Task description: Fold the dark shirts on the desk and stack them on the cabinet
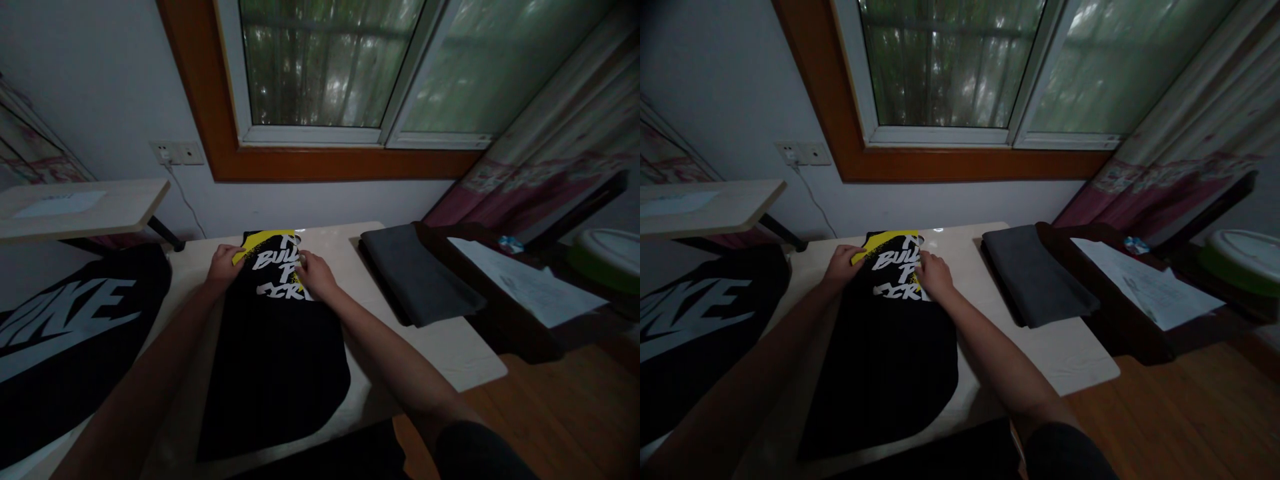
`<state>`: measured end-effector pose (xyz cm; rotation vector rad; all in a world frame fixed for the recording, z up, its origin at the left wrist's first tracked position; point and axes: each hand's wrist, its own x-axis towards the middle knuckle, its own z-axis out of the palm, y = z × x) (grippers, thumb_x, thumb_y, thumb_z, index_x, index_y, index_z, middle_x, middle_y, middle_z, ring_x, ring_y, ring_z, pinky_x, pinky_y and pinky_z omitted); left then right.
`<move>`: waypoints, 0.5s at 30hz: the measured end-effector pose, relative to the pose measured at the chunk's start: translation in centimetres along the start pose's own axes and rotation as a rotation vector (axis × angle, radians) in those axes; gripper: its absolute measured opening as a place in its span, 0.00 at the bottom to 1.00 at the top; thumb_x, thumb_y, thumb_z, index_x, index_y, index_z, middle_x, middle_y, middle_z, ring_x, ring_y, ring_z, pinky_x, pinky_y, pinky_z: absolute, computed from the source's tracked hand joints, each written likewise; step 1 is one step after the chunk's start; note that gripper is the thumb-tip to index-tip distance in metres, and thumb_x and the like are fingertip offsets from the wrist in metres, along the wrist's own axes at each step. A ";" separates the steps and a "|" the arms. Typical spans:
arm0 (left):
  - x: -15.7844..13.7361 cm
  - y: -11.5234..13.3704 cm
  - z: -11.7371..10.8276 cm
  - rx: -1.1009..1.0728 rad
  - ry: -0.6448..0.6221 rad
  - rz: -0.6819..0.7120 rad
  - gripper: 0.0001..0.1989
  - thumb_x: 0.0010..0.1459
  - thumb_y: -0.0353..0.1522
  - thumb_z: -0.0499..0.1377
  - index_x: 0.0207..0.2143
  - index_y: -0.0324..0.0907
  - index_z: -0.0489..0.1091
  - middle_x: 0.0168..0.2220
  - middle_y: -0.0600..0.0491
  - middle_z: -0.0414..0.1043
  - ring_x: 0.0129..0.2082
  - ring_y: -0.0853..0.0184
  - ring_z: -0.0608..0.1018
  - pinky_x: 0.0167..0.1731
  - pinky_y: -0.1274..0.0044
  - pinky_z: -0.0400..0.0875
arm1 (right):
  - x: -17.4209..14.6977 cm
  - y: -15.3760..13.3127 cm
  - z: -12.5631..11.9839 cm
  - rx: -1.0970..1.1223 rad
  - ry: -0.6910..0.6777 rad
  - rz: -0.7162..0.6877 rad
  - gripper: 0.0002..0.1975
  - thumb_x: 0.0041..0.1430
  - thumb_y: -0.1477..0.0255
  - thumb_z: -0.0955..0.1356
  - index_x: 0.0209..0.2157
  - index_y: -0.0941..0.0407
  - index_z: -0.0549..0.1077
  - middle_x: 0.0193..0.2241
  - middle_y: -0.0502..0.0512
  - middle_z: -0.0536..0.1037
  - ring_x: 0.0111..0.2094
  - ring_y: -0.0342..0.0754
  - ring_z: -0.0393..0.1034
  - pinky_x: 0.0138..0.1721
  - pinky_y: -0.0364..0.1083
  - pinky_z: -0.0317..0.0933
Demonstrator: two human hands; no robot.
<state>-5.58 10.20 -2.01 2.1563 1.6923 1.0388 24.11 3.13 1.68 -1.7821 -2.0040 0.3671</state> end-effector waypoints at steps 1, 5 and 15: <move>-0.7 0.0 -0.1 0.008 -0.002 0.029 0.14 0.57 0.34 0.60 0.46 0.46 0.77 0.48 0.48 0.67 0.53 0.56 0.72 0.61 0.63 0.65 | -0.5 0.2 -0.1 0.011 -0.015 -0.009 0.25 0.67 0.67 0.66 0.63 0.55 0.64 0.49 0.61 0.78 0.50 0.53 0.71 0.53 0.48 0.60; -3.5 -0.1 -0.6 0.012 0.023 0.071 0.12 0.59 0.35 0.60 0.44 0.48 0.78 0.54 0.48 0.62 0.53 0.58 0.73 0.61 0.64 0.67 | -3.1 1.0 -0.4 0.076 -0.098 -0.037 0.28 0.65 0.67 0.67 0.65 0.54 0.62 0.43 0.57 0.80 0.45 0.52 0.72 0.48 0.47 0.61; -3.6 0.3 -1.2 -0.045 0.008 -0.090 0.11 0.55 0.32 0.62 0.41 0.46 0.79 0.48 0.49 0.61 0.39 0.64 0.73 0.51 0.66 0.74 | -4.3 1.0 -1.0 0.110 -0.113 -0.039 0.25 0.66 0.71 0.67 0.63 0.54 0.64 0.40 0.55 0.80 0.43 0.50 0.72 0.47 0.46 0.61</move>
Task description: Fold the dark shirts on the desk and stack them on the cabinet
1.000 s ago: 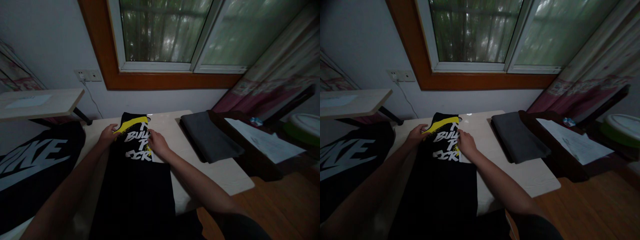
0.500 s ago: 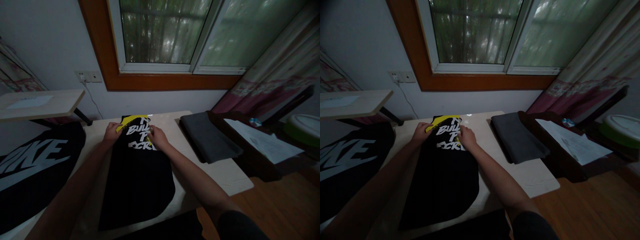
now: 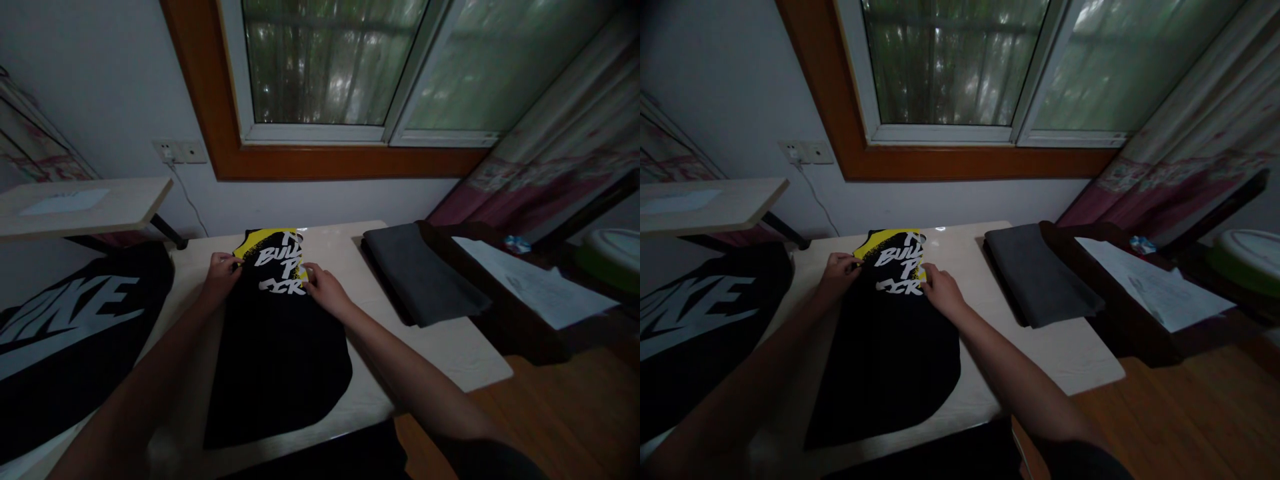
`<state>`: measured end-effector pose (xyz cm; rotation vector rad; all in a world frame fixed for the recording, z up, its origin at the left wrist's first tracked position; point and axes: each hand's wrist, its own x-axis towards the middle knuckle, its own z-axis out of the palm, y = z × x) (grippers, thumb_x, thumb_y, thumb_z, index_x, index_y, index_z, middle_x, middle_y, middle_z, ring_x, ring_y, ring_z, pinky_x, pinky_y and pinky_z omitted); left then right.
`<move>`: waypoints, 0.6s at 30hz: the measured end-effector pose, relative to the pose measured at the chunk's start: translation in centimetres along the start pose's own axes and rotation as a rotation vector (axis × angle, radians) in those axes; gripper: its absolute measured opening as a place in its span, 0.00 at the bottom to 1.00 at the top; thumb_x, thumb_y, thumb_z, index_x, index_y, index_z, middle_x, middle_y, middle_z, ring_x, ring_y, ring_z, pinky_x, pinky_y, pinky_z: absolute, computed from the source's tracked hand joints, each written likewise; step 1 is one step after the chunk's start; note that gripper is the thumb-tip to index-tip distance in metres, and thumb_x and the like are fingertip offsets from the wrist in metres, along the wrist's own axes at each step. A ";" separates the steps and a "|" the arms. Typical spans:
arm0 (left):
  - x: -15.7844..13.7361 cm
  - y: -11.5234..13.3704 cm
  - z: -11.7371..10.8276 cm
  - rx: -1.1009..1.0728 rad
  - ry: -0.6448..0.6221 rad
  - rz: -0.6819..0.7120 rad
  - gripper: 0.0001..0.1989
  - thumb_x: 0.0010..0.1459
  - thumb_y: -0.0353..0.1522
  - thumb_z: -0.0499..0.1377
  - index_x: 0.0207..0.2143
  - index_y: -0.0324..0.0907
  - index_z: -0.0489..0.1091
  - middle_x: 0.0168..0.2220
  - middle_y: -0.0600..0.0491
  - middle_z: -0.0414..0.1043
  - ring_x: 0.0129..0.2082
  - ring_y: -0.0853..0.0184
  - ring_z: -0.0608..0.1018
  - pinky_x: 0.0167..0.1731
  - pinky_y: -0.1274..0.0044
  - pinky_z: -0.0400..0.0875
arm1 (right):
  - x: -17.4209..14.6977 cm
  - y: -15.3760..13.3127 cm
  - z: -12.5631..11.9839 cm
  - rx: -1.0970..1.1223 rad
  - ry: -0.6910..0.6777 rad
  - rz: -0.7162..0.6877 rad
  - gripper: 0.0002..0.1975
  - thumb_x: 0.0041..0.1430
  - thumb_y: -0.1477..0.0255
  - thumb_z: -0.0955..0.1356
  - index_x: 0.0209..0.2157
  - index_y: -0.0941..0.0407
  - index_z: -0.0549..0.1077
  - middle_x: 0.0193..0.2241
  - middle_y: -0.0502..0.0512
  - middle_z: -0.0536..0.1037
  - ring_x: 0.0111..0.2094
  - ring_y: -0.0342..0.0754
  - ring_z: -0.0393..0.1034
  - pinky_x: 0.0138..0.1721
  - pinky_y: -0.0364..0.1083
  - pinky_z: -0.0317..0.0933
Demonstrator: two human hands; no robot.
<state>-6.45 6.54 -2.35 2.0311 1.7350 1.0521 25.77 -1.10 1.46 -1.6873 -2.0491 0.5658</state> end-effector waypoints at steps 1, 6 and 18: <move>0.6 0.1 0.2 -0.005 0.002 -0.009 0.11 0.54 0.31 0.63 0.41 0.46 0.79 0.47 0.49 0.61 0.40 0.64 0.73 0.51 0.66 0.74 | 0.4 -0.1 -0.1 -0.011 0.006 0.010 0.25 0.66 0.71 0.67 0.63 0.53 0.64 0.41 0.55 0.80 0.44 0.50 0.73 0.48 0.46 0.61; 3.5 0.2 1.2 0.003 0.023 -0.012 0.11 0.52 0.29 0.62 0.39 0.44 0.78 0.42 0.48 0.61 0.46 0.59 0.73 0.55 0.65 0.72 | 2.4 -0.1 -0.4 -0.050 0.062 0.040 0.24 0.66 0.70 0.67 0.62 0.52 0.66 0.47 0.58 0.80 0.46 0.52 0.74 0.50 0.47 0.62; -0.9 1.2 1.0 0.182 0.025 0.138 0.11 0.57 0.33 0.60 0.43 0.47 0.78 0.54 0.45 0.63 0.55 0.52 0.71 0.62 0.55 0.60 | -0.1 3.1 -3.4 0.098 -0.099 -0.047 0.21 0.65 0.63 0.69 0.57 0.54 0.72 0.43 0.57 0.82 0.42 0.50 0.76 0.47 0.46 0.65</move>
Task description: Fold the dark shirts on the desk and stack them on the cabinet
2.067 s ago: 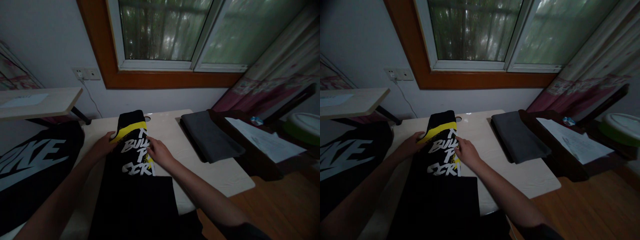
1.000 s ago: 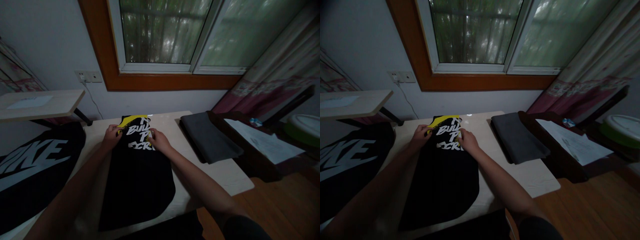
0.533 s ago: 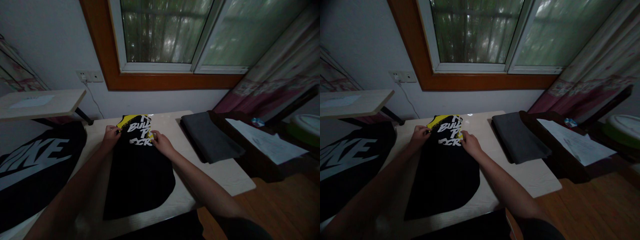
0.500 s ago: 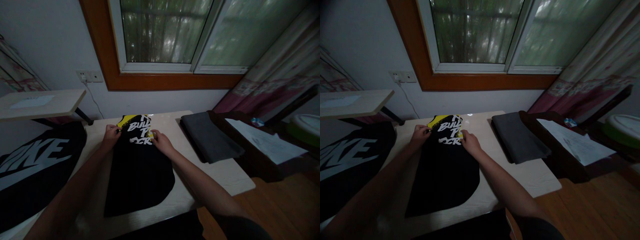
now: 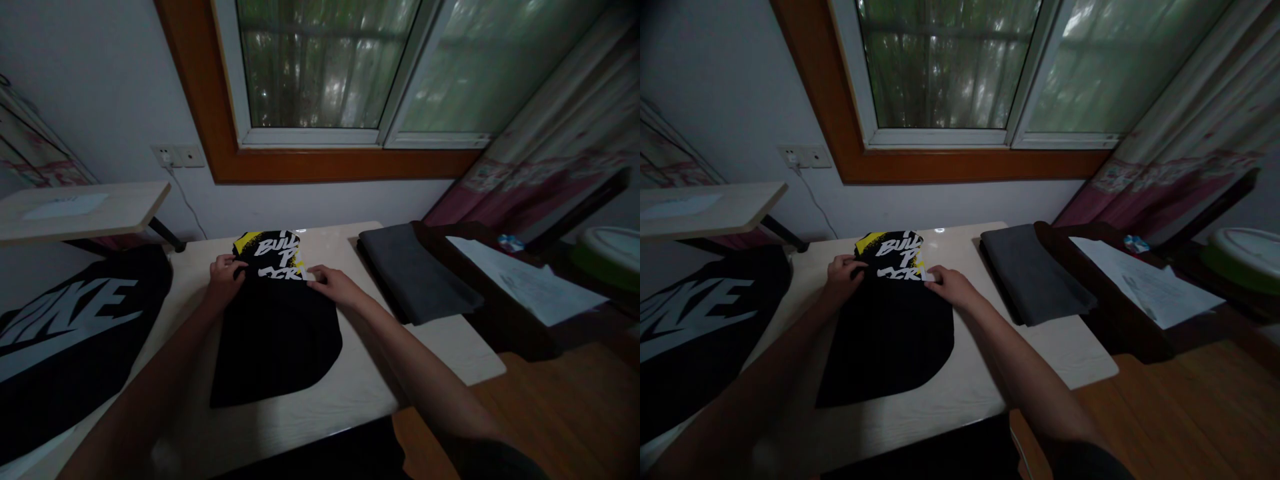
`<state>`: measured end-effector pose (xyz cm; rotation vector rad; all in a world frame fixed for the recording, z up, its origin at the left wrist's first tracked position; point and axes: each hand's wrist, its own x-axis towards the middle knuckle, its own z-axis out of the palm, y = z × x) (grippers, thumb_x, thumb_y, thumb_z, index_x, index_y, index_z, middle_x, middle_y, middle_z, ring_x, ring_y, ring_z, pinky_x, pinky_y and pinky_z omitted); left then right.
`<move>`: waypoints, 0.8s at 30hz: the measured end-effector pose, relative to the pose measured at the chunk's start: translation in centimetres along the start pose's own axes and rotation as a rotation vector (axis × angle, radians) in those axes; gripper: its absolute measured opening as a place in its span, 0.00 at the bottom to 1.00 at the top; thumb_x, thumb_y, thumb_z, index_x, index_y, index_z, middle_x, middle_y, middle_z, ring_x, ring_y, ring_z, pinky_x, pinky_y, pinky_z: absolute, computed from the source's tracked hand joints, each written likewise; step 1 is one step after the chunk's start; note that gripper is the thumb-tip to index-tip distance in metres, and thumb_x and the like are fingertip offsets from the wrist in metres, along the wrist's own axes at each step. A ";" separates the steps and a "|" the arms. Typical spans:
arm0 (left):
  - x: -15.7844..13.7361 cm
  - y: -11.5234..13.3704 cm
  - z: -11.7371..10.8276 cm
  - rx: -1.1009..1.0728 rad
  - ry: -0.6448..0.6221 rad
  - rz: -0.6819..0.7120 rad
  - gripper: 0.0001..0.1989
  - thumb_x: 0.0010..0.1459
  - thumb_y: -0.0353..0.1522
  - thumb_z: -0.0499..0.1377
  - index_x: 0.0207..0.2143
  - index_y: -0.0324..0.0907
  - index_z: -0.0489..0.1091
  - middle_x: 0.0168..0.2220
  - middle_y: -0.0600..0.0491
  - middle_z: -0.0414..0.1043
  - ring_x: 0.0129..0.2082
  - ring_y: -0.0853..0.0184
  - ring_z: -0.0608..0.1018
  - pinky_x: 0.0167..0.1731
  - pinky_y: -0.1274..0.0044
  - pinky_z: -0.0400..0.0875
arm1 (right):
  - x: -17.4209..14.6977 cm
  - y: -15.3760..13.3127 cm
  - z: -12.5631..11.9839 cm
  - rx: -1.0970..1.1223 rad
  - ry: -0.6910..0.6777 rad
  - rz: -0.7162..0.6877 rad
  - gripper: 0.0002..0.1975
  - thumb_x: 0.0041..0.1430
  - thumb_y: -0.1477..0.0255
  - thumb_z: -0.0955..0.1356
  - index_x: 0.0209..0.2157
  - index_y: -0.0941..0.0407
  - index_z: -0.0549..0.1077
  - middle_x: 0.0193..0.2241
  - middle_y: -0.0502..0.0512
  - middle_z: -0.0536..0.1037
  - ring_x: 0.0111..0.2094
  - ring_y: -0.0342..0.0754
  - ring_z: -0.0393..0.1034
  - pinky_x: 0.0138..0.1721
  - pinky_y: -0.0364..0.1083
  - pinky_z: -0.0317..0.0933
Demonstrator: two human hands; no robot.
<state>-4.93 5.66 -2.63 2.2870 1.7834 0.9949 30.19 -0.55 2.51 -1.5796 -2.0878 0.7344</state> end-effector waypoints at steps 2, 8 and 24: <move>-1.6 0.4 -0.8 0.020 -0.039 0.032 0.12 0.58 0.33 0.60 0.44 0.49 0.78 0.55 0.45 0.65 0.55 0.51 0.70 0.61 0.55 0.60 | -1.4 0.7 -0.6 0.089 -0.023 -0.030 0.20 0.62 0.65 0.71 0.55 0.55 0.73 0.46 0.58 0.81 0.45 0.50 0.75 0.49 0.46 0.64; -6.3 2.4 -3.6 0.013 -0.182 0.145 0.14 0.61 0.32 0.58 0.48 0.47 0.76 0.52 0.46 0.71 0.55 0.53 0.71 0.59 0.56 0.62 | -4.7 1.5 -0.9 0.398 -0.069 0.033 0.13 0.55 0.66 0.73 0.41 0.56 0.73 0.31 0.49 0.76 0.33 0.46 0.69 0.35 0.44 0.62; -13.1 11.1 -8.2 -0.208 -0.392 0.465 0.23 0.57 0.20 0.55 0.52 0.48 0.70 0.47 0.52 0.77 0.45 0.66 0.80 0.46 0.74 0.77 | -11.0 -10.0 4.5 0.181 0.054 -0.577 0.03 0.63 0.73 0.69 0.39 0.54 0.74 0.34 0.52 0.75 0.37 0.47 0.69 0.39 0.45 0.63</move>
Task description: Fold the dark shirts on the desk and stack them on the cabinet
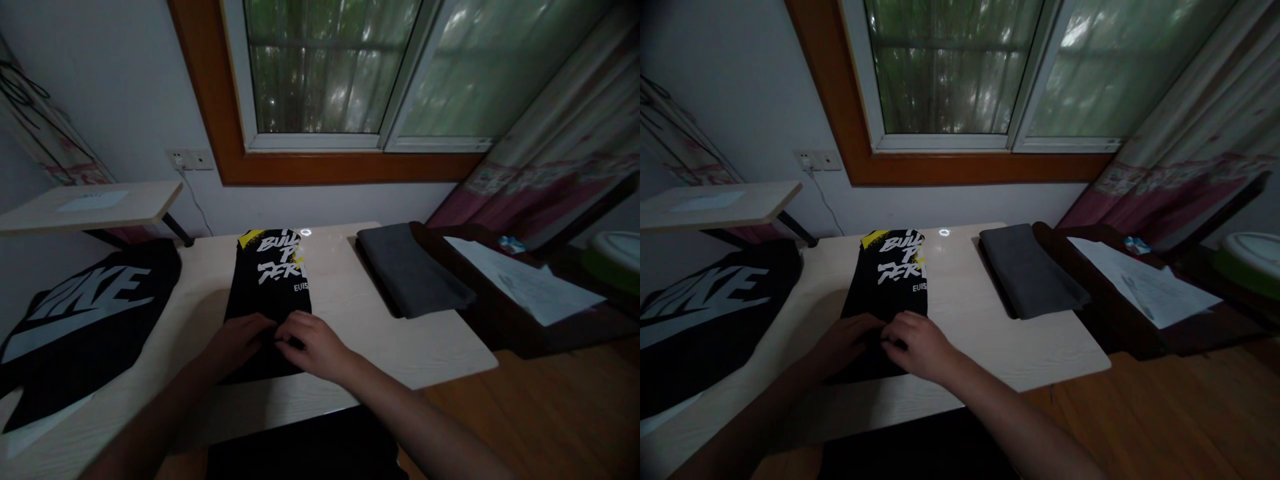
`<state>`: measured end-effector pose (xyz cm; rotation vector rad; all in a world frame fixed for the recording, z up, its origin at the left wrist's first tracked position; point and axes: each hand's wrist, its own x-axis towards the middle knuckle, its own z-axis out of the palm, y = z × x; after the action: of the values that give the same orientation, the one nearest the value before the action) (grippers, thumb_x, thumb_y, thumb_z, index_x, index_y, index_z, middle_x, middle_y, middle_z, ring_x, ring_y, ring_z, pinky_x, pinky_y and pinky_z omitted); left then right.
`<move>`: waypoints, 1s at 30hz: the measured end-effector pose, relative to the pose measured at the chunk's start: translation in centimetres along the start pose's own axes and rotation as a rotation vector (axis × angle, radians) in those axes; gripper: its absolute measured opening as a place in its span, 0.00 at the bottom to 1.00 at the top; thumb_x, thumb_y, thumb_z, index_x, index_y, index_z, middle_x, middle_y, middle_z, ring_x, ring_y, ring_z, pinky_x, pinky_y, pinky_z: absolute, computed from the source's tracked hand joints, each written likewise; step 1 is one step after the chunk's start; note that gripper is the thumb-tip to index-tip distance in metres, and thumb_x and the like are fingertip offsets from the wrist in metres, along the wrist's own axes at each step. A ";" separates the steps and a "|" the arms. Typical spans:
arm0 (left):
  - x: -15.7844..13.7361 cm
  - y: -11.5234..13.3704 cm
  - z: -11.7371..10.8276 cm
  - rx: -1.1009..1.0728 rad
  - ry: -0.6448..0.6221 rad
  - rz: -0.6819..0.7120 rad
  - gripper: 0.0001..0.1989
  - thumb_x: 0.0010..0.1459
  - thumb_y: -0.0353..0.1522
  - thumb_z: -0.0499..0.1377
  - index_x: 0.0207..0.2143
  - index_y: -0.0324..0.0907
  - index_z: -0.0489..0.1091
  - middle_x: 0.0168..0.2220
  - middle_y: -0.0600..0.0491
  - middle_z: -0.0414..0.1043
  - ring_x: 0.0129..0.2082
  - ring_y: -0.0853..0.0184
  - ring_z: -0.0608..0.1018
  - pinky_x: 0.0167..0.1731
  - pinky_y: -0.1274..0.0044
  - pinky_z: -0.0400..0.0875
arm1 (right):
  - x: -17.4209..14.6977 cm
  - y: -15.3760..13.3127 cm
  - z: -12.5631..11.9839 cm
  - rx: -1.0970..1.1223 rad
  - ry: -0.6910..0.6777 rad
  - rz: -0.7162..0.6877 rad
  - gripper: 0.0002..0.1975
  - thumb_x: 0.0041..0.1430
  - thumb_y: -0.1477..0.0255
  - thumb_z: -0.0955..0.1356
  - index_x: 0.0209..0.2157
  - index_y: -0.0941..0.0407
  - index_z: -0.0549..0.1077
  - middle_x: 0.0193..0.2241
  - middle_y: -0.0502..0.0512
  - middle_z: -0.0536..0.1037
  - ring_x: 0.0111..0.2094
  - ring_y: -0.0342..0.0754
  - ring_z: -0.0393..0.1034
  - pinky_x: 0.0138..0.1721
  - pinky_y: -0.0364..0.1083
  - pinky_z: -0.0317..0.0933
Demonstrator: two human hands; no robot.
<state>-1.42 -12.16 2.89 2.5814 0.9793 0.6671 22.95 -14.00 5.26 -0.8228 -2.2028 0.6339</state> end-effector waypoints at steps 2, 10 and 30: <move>-0.5 0.0 -0.4 -0.001 0.021 0.004 0.23 0.54 0.18 0.54 0.48 0.46 0.71 0.42 0.53 0.78 0.41 0.68 0.81 0.43 0.77 0.76 | -0.7 0.1 0.4 -0.070 0.012 0.025 0.06 0.63 0.71 0.70 0.42 0.54 0.73 0.36 0.53 0.76 0.39 0.49 0.69 0.41 0.47 0.63; -1.0 0.8 -2.1 -0.039 0.234 0.025 0.25 0.52 0.17 0.52 0.47 0.46 0.74 0.42 0.52 0.78 0.41 0.69 0.81 0.42 0.78 0.77 | -4.5 1.0 0.3 -0.335 -0.048 0.197 0.14 0.54 0.74 0.72 0.43 0.54 0.69 0.40 0.56 0.74 0.43 0.53 0.67 0.44 0.50 0.65; -7.8 -2.1 -3.0 -0.092 0.036 -0.033 0.29 0.53 0.18 0.52 0.51 0.51 0.76 0.48 0.51 0.80 0.47 0.65 0.81 0.49 0.73 0.78 | -7.2 0.6 -1.6 -0.346 -0.126 -0.008 0.13 0.53 0.81 0.65 0.40 0.54 0.68 0.38 0.56 0.72 0.42 0.52 0.63 0.45 0.51 0.63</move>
<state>-9.27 -15.65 2.04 2.4764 0.9763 0.7351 28.39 -18.33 2.82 -0.9676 -2.4701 0.3095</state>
